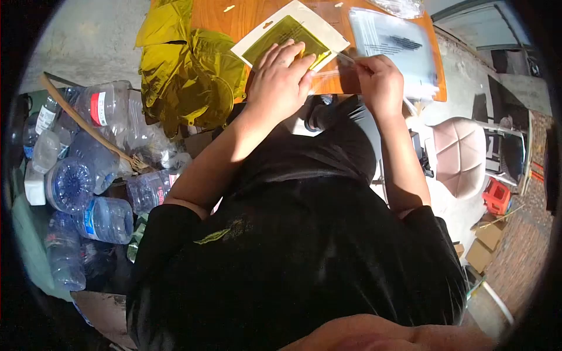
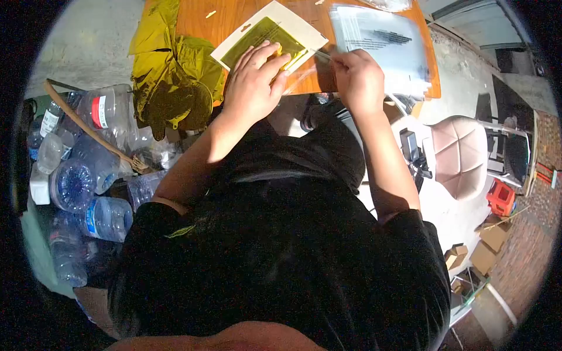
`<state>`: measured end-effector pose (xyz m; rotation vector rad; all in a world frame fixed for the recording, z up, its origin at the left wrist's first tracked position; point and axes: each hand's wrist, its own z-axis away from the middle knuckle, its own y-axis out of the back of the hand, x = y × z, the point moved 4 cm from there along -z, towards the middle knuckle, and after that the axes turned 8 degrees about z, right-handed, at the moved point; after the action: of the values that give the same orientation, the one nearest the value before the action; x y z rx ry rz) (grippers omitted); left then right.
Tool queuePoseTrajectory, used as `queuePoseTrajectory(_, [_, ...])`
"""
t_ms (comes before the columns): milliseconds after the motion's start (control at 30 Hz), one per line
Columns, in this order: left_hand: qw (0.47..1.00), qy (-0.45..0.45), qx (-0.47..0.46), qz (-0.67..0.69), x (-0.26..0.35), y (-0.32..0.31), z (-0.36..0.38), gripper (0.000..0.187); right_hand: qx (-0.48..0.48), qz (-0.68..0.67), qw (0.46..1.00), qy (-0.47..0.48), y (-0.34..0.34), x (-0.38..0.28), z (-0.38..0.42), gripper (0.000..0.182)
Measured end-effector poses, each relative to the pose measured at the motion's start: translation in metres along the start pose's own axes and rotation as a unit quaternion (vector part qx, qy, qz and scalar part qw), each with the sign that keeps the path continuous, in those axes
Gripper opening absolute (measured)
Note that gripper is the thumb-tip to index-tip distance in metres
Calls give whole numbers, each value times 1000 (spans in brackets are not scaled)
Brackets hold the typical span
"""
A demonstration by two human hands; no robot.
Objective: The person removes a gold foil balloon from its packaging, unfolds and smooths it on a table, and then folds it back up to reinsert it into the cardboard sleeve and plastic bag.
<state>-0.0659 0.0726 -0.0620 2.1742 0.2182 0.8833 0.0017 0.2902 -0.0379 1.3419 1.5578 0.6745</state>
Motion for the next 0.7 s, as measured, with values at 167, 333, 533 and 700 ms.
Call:
queuePoseTrajectory(167, [1000, -7, 7, -9, -1, 0, 2, 31, -24, 17, 998, -63, -15, -17, -22, 17])
queuePoseTrajectory(333, [1000, 13, 15, -7, -4, -1, 3, 33, 14, -108, 993, -52, -24, -21, -23, 21])
queuePoseTrajectory(533, [1000, 20, -4, 16, -1, 4, 1, 35, -58, -151, 966, -202, -10, -16, 8, 20])
queuePoseTrajectory(700, [987, 49, 23, 154, 1, 5, -5, 33, -206, -356, 852, -323, -12, -58, 38, 28])
